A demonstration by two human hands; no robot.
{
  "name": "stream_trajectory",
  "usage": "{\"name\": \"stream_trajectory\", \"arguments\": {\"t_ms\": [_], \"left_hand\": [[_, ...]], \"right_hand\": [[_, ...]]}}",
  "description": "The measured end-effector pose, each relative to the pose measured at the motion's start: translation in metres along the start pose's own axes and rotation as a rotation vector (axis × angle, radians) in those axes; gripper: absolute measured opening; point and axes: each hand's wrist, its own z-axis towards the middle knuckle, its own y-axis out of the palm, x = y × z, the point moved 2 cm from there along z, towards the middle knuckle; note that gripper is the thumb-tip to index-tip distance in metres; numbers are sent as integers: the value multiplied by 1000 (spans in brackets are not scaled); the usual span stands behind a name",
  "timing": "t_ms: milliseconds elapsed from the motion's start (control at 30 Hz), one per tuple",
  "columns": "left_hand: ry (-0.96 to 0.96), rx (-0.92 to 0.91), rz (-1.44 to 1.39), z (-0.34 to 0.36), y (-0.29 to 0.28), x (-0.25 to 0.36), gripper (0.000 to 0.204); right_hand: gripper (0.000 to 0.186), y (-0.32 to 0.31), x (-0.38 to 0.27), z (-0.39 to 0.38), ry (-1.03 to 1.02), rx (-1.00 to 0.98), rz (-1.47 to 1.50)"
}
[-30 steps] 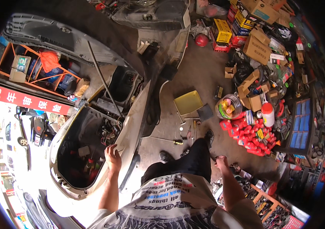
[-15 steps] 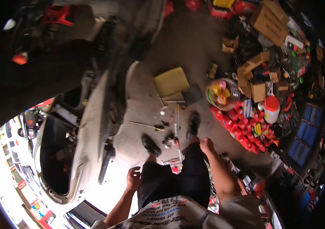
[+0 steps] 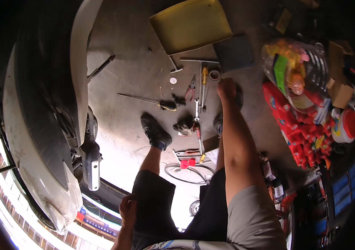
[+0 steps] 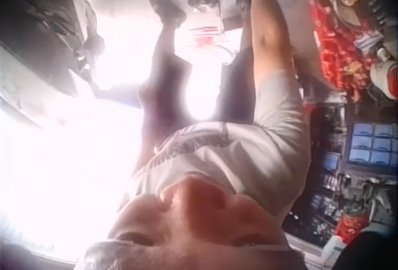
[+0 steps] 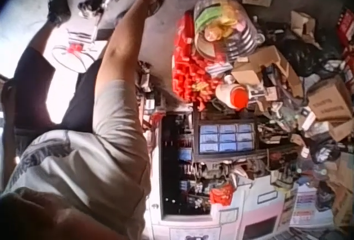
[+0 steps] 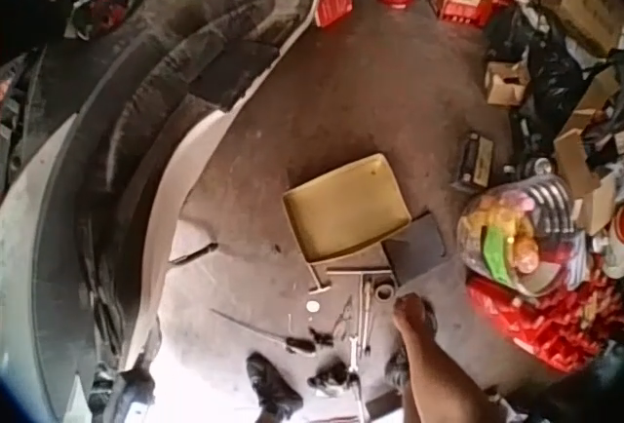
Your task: Modifying or repairing electrical wiring inside a scooter's under-seat compartment.
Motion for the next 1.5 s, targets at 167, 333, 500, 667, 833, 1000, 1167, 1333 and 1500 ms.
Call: {"name": "stream_trajectory", "arguments": {"t_ms": [167,333,500,667,833,1000,1167,1333,1500], "left_hand": [[-195,27,-77,10,-5,19,23],[-62,-16,-33,11,-2,17,23],[38,-180,-324,5,1,51,23],[253,-372,-725,-18,5,150,48],[808,-288,-225,-102,-49,272,55],[860,-166,-311,-154,-100,283,26],[975,-129,-268,-160,-146,269,18],[1036,-216,-293,-130,-200,259,24],[888,-674,-801,-115,-248,249,36]], "right_hand": [[42,29,-29,22,303,20,235],[17,-17,-26,-14,723,-267,1159],[5,-153,-80,-157,605,-429,2035],[16,-322,-128,-314,491,-713,2176],[21,-399,-126,-419,378,-738,2304],[19,-478,-155,-470,257,-744,2229],[14,-536,-173,-491,-213,-215,1535],[14,-575,-210,-508,-450,-193,1260],[10,-595,-275,-522,-515,-227,1282]]}}
